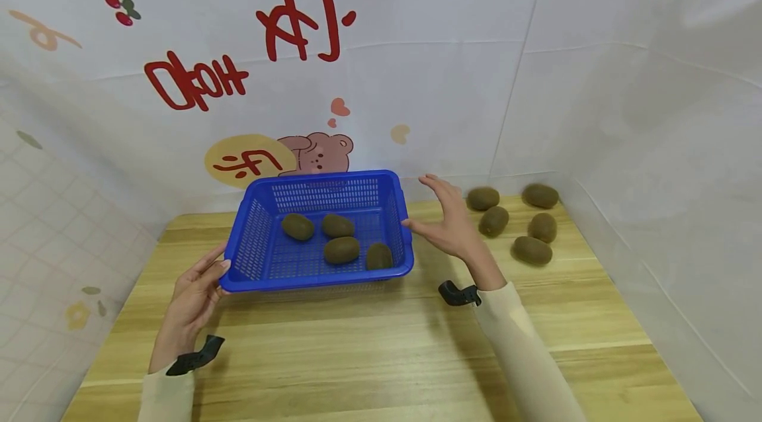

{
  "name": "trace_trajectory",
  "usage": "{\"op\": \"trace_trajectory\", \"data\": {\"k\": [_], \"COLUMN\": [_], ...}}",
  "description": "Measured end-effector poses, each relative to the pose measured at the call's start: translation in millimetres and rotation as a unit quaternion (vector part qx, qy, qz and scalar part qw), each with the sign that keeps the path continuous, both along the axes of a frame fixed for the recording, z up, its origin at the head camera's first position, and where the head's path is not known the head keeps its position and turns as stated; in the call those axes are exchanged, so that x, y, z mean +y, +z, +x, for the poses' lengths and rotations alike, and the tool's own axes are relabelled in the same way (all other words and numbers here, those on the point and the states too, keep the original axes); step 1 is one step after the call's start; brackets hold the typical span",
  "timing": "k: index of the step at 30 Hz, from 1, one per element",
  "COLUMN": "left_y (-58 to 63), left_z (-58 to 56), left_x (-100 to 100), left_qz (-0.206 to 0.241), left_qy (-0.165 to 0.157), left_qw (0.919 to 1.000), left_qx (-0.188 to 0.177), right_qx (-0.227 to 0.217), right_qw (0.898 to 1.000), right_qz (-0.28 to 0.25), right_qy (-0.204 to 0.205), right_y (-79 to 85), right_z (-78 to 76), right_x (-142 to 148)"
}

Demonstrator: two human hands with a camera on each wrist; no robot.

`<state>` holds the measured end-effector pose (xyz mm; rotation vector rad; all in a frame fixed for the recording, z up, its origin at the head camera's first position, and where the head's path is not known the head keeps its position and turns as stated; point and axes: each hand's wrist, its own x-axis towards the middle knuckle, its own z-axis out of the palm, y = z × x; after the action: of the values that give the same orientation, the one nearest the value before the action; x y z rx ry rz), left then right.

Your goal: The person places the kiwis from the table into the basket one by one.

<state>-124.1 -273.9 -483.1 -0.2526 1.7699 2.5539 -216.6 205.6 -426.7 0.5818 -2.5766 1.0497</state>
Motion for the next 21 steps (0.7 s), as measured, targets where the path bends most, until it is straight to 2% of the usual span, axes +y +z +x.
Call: {"op": "trace_trajectory", "data": {"k": [21], "left_y": [2.5], "left_z": [1.2], "left_x": [1], "left_qz": [0.003], "left_qy": [0.003], "left_qw": [0.9999], "left_qx": [-0.011], "right_qx": [-0.02], "right_qw": [0.995], "right_qz": [-0.051], "right_qy": [-0.083], "right_y": [-26.8], "right_z": [20.4], "right_x": [55]}}
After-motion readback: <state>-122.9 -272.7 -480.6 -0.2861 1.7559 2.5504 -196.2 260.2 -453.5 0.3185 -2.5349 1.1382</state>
